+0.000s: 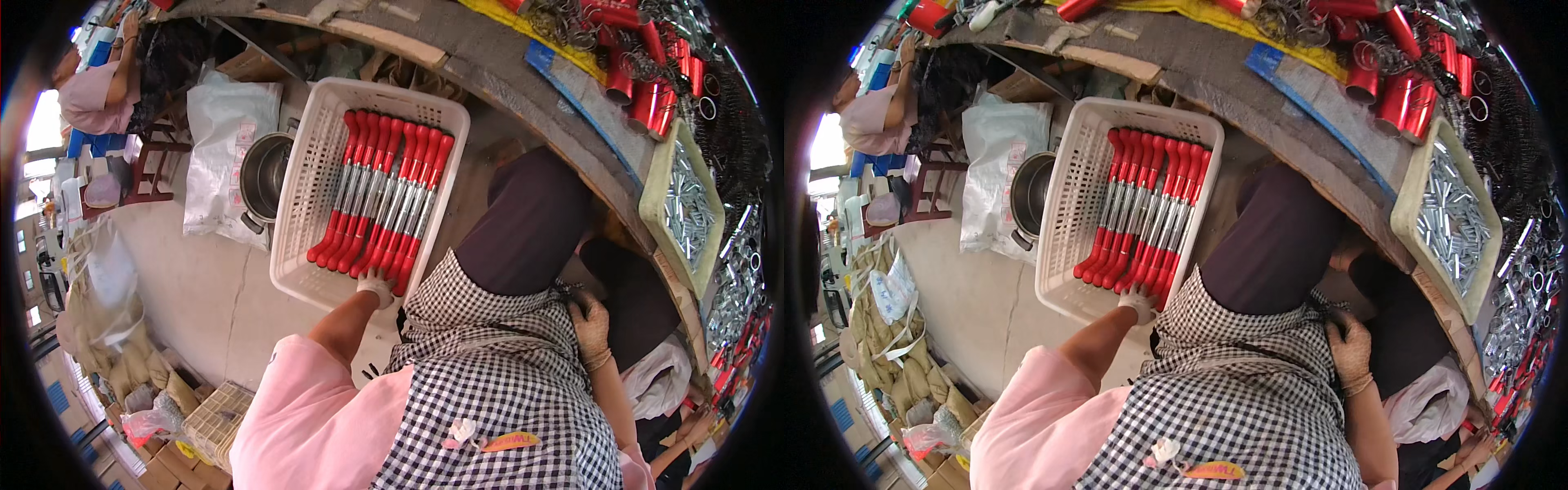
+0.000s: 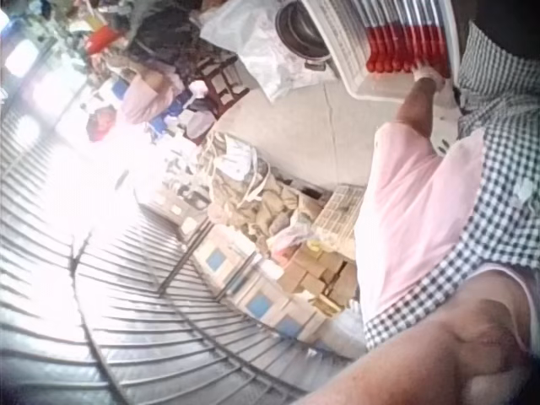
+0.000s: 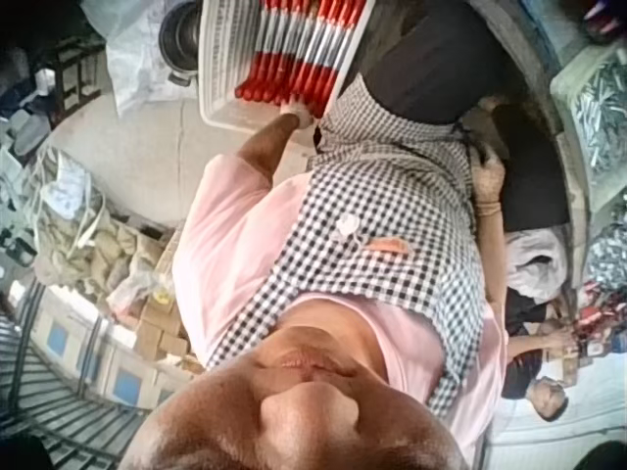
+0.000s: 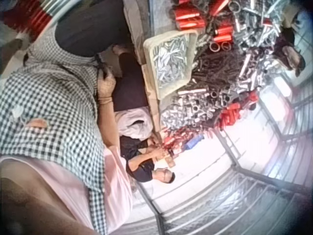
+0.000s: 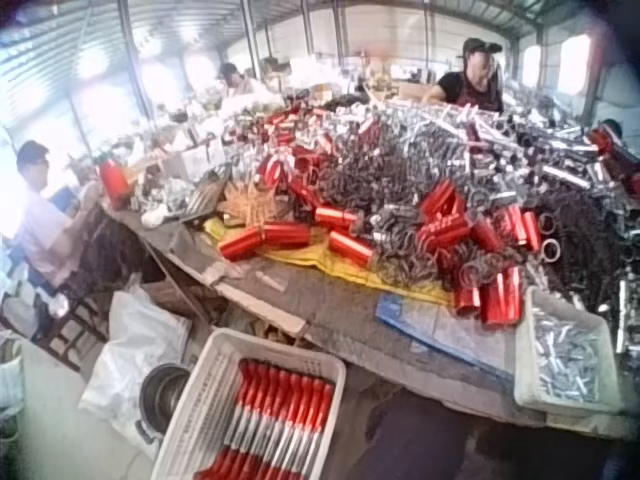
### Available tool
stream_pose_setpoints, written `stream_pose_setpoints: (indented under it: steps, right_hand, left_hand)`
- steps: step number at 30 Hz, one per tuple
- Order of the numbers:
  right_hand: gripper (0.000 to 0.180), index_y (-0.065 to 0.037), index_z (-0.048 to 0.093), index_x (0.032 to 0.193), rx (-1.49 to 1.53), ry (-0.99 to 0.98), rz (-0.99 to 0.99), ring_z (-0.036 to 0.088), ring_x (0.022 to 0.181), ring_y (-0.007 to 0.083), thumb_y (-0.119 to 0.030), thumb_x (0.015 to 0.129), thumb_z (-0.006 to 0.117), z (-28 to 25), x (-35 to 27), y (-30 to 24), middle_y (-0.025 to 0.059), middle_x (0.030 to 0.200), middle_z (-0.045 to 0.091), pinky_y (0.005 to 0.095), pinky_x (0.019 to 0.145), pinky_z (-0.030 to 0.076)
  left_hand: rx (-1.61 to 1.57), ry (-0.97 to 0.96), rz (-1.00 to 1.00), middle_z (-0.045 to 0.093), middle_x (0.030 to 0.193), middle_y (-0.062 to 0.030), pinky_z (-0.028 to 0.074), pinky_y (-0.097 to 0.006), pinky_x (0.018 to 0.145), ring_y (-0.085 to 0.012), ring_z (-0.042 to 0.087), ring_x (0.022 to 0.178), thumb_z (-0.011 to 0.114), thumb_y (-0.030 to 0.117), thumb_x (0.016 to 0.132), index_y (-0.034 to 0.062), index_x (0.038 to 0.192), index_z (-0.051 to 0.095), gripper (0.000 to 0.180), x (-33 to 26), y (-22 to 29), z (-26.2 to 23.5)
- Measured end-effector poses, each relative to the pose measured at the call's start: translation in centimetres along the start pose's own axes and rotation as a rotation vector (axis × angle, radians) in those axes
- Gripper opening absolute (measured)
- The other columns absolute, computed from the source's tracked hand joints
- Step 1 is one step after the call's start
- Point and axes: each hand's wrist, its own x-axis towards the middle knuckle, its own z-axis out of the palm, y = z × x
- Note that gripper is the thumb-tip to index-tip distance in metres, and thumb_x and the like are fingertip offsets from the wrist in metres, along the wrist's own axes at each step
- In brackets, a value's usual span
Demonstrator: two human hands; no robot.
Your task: The person assembles pump tools by fitting metal tubes, pins, springs, red sleeves, and handle grips together by hand, then places the finished tools into a basket.
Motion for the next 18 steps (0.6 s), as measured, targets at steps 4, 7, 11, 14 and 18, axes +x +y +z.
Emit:
stream_pose_setpoints:
  steps: [4, 7, 11, 14, 18]
  right_hand:
    - [0.023, 0.004, 0.068, 0.105, -0.111, 0.018, -0.051, 0.069, 0.096, 0.0259, -0.005, 0.084, 0.065, -0.1, -0.9, -0.9, 0.0201, 0.103, 0.071, 0.0328, 0.087, 0.051]
    - [0.023, 0.004, 0.068, 0.105, -0.101, 0.035, -0.109, 0.070, 0.094, 0.0255, -0.007, 0.084, 0.065, -0.4, -0.5, -1.2, 0.0197, 0.101, 0.071, 0.0332, 0.086, 0.052]
    - [0.027, 0.001, 0.068, 0.106, -0.029, 0.068, -0.138, 0.070, 0.094, 0.0288, -0.014, 0.084, 0.067, -0.7, -0.7, -0.8, 0.0199, 0.100, 0.070, 0.0341, 0.085, 0.052]
    - [0.027, -0.004, 0.069, 0.107, -0.075, 0.157, -0.238, 0.069, 0.093, 0.0307, -0.017, 0.084, 0.067, -1.4, -1.0, -1.7, 0.0180, 0.098, 0.070, 0.0355, 0.084, 0.053]
    - [0.029, 0.002, 0.067, 0.110, 0.058, 0.158, -0.388, 0.070, 0.089, 0.0225, -0.008, 0.083, 0.064, -4.1, -1.6, -4.3, 0.0164, 0.099, 0.071, 0.0324, 0.077, 0.054]
  left_hand:
    - [-0.069, 0.017, 0.044, 0.017, 0.160, -0.0137, 0.026, -0.058, 0.111, -0.0348, 0.019, 0.147, 0.053, 0.043, 0.089, 0.0210, 0.145, 0.040, 0.062, 0.4, 1.5, 1.3]
    - [-0.122, 0.046, 0.134, 0.032, 0.155, -0.0119, 0.034, -0.052, 0.109, -0.0296, 0.036, 0.140, 0.052, 0.031, 0.089, 0.0196, 0.141, 0.047, 0.054, 1.1, 2.6, 1.0]
    - [-0.133, 0.094, 0.142, 0.069, 0.111, -0.0150, 0.055, -0.040, 0.084, -0.0270, 0.068, 0.102, 0.063, 0.023, 0.078, 0.0106, 0.101, 0.075, 0.029, 4.6, 0.8, 2.9]
    - [0.153, 0.202, 0.443, 0.069, 0.113, -0.0139, 0.051, -0.039, 0.091, -0.0271, 0.067, 0.105, 0.060, 0.029, 0.082, 0.0102, 0.105, 0.072, 0.032, 4.0, 0.5, -0.8]
    - [-0.476, 0.912, 0.078, 0.070, 0.089, -0.0167, 0.053, -0.046, 0.075, -0.0341, 0.068, 0.084, 0.055, 0.031, 0.090, 0.0065, 0.104, 0.070, 0.032, -10.7, 2.8, -12.6]
